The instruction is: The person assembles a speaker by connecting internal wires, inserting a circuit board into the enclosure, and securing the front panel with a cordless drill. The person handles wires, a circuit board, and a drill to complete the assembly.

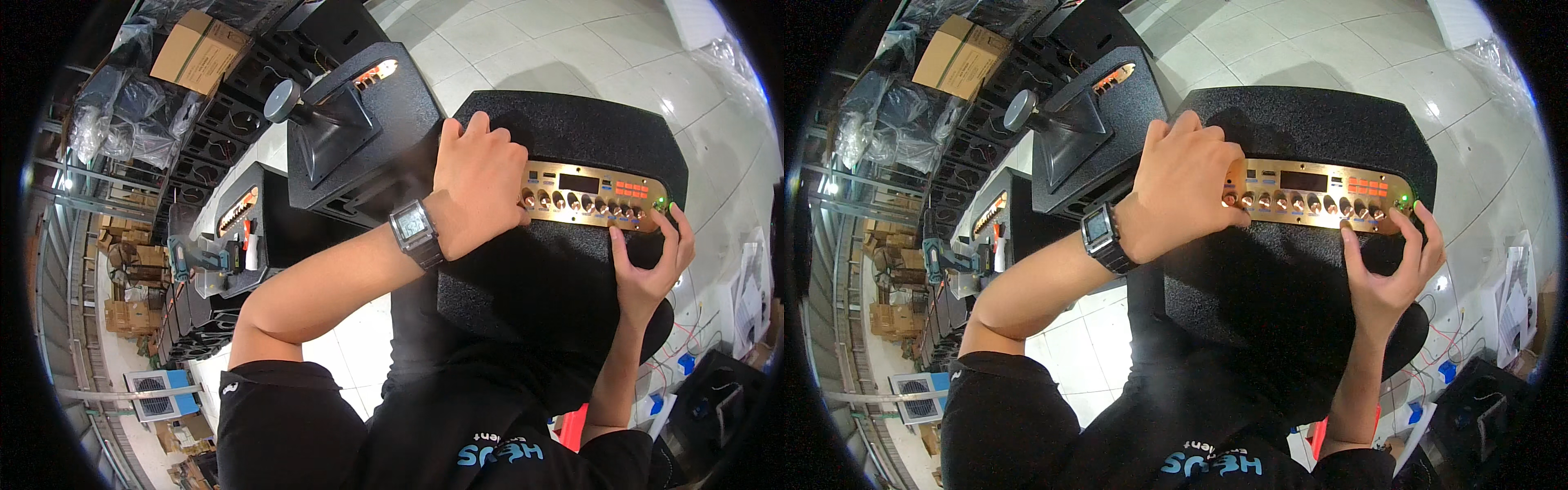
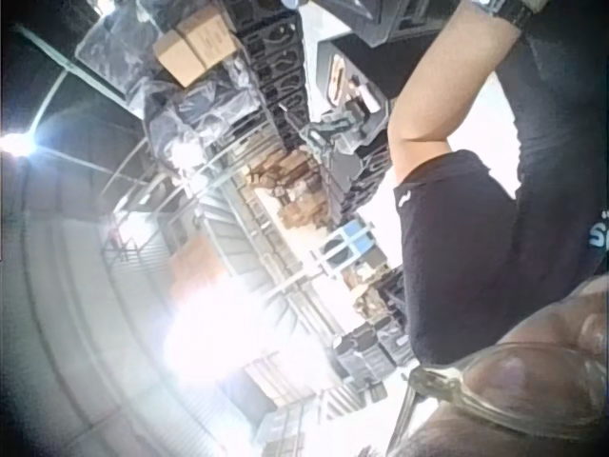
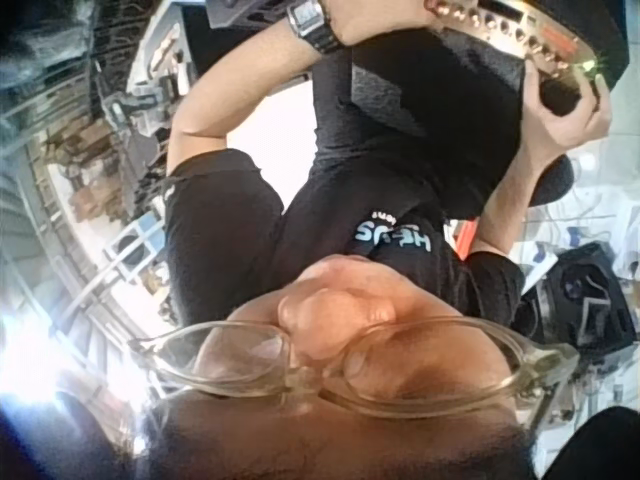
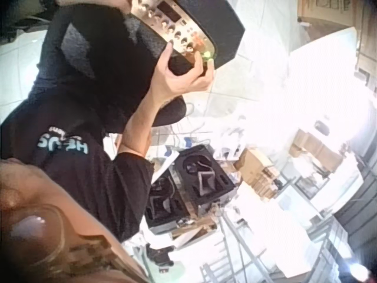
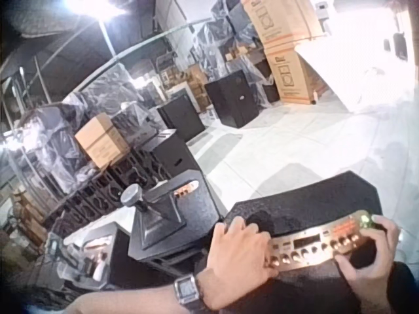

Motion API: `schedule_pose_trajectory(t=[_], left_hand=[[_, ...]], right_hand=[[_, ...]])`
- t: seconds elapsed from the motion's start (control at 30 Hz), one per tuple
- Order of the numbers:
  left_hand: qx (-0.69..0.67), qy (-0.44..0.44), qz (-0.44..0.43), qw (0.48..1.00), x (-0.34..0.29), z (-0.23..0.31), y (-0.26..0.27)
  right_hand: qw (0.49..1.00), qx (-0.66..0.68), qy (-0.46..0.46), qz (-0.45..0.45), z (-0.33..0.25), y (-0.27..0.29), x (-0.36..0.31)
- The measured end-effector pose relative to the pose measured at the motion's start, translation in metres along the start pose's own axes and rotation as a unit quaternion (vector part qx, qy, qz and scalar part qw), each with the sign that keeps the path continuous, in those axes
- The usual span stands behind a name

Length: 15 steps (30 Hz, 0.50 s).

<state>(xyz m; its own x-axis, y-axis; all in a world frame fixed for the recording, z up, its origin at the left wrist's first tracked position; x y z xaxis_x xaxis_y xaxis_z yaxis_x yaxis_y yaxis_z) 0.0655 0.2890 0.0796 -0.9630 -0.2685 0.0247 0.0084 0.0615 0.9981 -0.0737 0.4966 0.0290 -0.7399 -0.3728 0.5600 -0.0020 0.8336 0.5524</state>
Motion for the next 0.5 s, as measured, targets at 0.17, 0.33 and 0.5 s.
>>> schedule_pose_trajectory(t=[0.17, 0.33, 0.5], left_hand=[[-0.043, -0.006, 0.114, 0.993, -0.015, -0.008, -0.003], [-0.028, 0.015, 0.092, 0.995, -0.017, -0.011, 0.001], [-0.017, 0.011, 0.097, 0.995, -0.014, -0.014, -0.002]], right_hand=[[1.000, 0.005, 0.001, 0.006, -0.001, 0.001, 0.001], [1.000, 0.017, -0.002, 0.007, -0.002, 0.005, 0.001], [1.000, 0.024, -0.015, 0.013, 0.000, 0.006, 0.003]])
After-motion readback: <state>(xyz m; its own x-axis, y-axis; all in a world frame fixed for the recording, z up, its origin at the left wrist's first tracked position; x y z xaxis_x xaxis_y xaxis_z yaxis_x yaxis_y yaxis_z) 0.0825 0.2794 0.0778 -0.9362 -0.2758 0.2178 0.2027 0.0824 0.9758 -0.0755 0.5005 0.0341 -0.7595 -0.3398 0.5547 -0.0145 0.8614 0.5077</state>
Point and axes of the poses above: each hand's wrist, its own x-axis towards the middle knuckle, its own y-axis out of the back of the hand, z = x × y, the point moved 9 cm from there along x, towards the middle knuckle, and after that the axes turned 11 degrees about -y, right-handed, at the moved point
